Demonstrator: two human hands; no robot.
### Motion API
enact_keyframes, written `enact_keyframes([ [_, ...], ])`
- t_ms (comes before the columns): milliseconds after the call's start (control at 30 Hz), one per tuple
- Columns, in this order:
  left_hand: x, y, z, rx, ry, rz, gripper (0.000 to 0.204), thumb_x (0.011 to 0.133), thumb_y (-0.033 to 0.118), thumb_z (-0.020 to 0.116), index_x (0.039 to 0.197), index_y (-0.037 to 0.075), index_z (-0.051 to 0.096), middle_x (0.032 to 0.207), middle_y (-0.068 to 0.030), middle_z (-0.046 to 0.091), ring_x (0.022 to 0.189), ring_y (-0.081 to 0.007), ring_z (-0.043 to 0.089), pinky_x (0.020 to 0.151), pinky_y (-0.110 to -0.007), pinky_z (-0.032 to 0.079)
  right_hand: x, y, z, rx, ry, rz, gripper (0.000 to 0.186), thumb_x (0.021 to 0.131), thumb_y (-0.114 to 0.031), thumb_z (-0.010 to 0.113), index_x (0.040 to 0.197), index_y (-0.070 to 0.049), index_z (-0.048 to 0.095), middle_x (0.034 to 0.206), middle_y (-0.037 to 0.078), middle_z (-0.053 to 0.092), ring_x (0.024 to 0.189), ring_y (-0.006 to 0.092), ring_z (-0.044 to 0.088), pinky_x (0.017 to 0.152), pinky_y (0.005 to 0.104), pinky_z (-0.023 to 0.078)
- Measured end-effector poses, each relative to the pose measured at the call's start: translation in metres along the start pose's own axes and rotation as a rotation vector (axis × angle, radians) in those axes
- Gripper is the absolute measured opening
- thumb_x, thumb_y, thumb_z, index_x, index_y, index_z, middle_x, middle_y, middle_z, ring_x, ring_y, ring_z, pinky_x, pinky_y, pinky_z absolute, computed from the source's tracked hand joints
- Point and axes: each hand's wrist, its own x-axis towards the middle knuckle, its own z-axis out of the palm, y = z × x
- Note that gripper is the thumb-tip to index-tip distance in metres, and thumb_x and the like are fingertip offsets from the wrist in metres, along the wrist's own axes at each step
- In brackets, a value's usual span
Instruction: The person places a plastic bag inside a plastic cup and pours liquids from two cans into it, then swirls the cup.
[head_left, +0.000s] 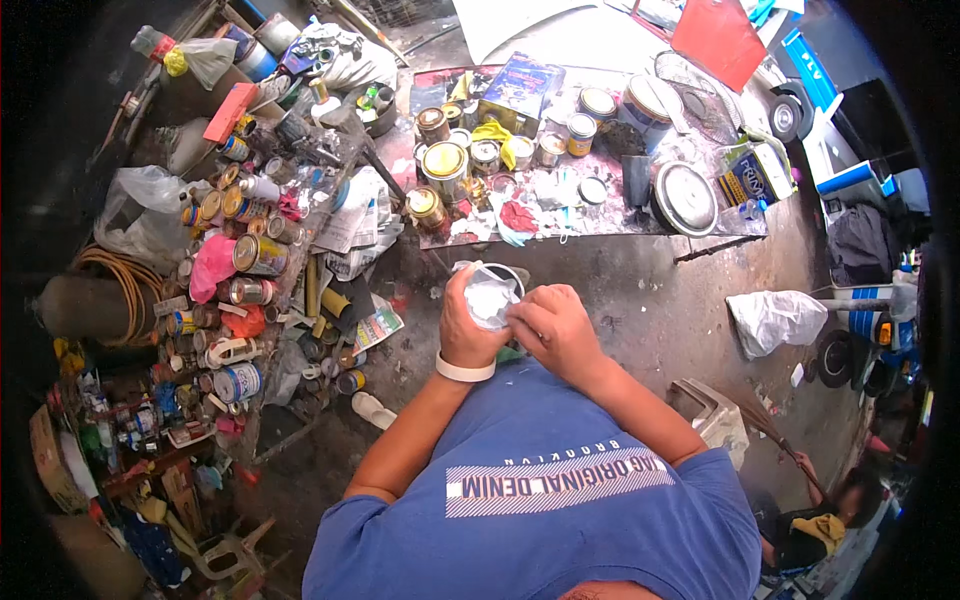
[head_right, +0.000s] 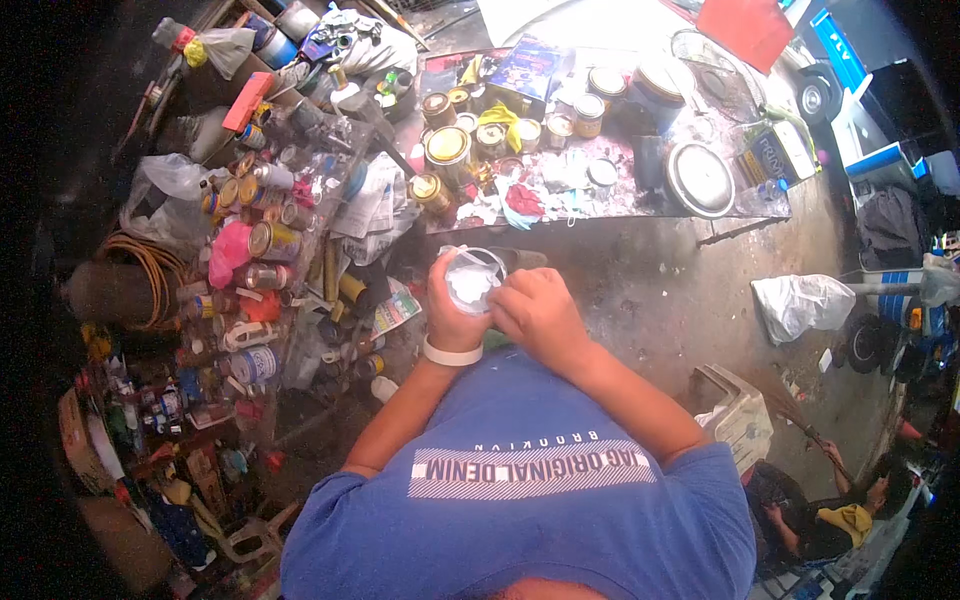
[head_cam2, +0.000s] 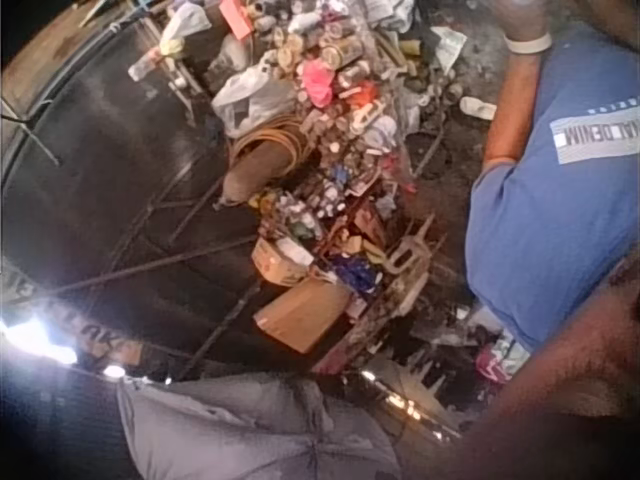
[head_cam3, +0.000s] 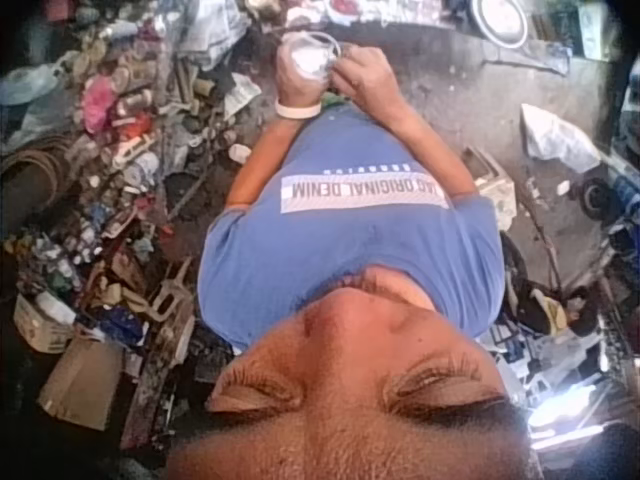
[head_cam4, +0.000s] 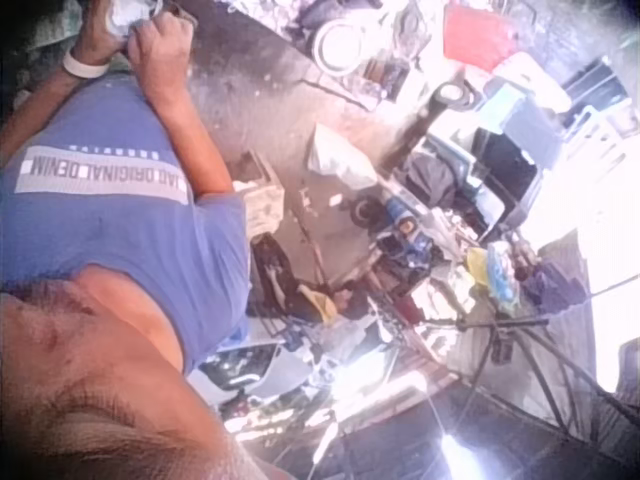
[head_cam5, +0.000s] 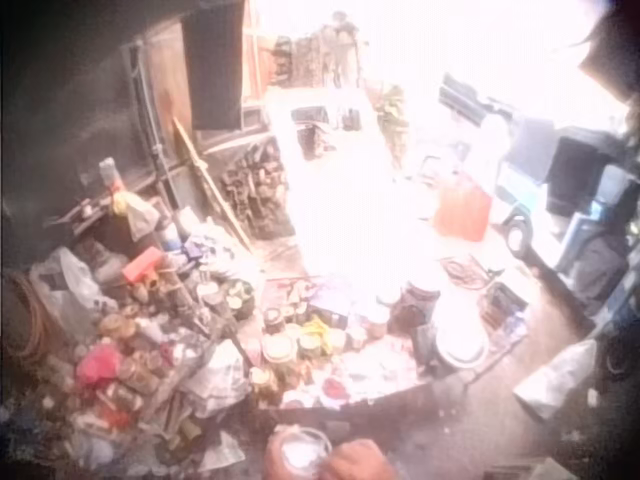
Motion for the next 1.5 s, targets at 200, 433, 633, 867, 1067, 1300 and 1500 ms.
enact_keyframes([
  [200,-0.003,0.001,0.001,-0.014,0.038,-0.020,0.100,0.061,0.019,0.095,0.144,0.001,0.042,0.135,-0.0228,0.055,0.125,-0.0412,0.057,0.108,-0.048,0.046,-0.014,0.004,0.010,0.170,0.058,0.306,0.016,0.084,-0.007,0.075,0.098,-0.007,0.067,0.091,0.009,0.068,0.080,0.0296,0.067,0.071,0.0392,0.052],
  [433,-0.003,-0.001,0.001,-0.018,0.045,-0.078,0.099,0.061,0.017,0.094,0.143,0.001,0.041,0.136,-0.0228,0.055,0.126,-0.0414,0.056,0.108,-0.048,0.046,-0.004,0.001,0.014,0.041,-0.018,0.125,0.018,0.084,-0.004,0.072,0.100,-0.006,0.065,0.093,0.011,0.066,0.083,0.0332,0.066,0.073,0.0430,0.052],
  [633,0.005,-0.022,-0.007,0.012,0.096,-0.075,0.100,0.061,0.019,0.095,0.143,0.001,0.041,0.135,-0.0236,0.055,0.124,-0.0416,0.057,0.107,-0.048,0.046,0.018,0.004,0.022,-0.007,-0.238,-0.043,0.022,0.082,-0.003,0.071,0.103,-0.007,0.065,0.093,0.011,0.065,0.087,0.0318,0.065,0.080,0.0443,0.049],
  [867,0.035,-0.065,-0.055,0.009,0.141,-0.118,0.104,0.060,0.008,0.094,0.147,0.002,0.037,0.139,-0.0202,0.055,0.128,-0.0332,0.057,0.112,-0.043,0.044,0.064,0.028,0.046,0.154,-0.070,0.058,0.025,0.087,-0.005,0.070,0.112,-0.006,0.065,0.101,0.014,0.066,0.091,0.0314,0.066,0.082,0.0433,0.051],
  [1067,0.078,-0.116,-0.126,0.001,0.153,-0.121,0.107,0.057,0.008,0.095,0.146,0.000,0.037,0.137,-0.0230,0.058,0.126,-0.0370,0.058,0.111,-0.046,0.045,0.108,0.111,0.155,0.104,-0.040,0.425,0.025,0.090,-0.010,0.071,0.113,-0.005,0.065,0.101,0.016,0.064,0.091,0.0343,0.067,0.078,0.0440,0.054],
  [1300,0.131,-0.159,-0.194,-0.005,0.073,-0.103,0.102,0.058,-0.001,0.090,0.146,0.002,0.038,0.138,-0.0211,0.057,0.131,-0.0336,0.055,0.116,-0.045,0.040,0.177,0.146,0.275,-0.247,-0.205,0.316,0.027,0.087,-0.011,0.065,0.113,-0.011,0.068,0.099,0.016,0.062,0.088,0.0376,0.068,0.075,0.0493,0.055],
  [1500,0.155,-0.183,-0.209,-0.015,0.049,-0.067,0.103,0.058,0.000,0.090,0.147,0.002,0.037,0.139,-0.0211,0.056,0.133,-0.0340,0.053,0.116,-0.045,0.039,0.192,0.143,0.286,-0.321,-0.289,0.372,0.021,0.086,-0.012,0.064,0.107,-0.013,0.066,0.100,0.016,0.061,0.091,0.0391,0.067,0.076,0.0499,0.055],
])
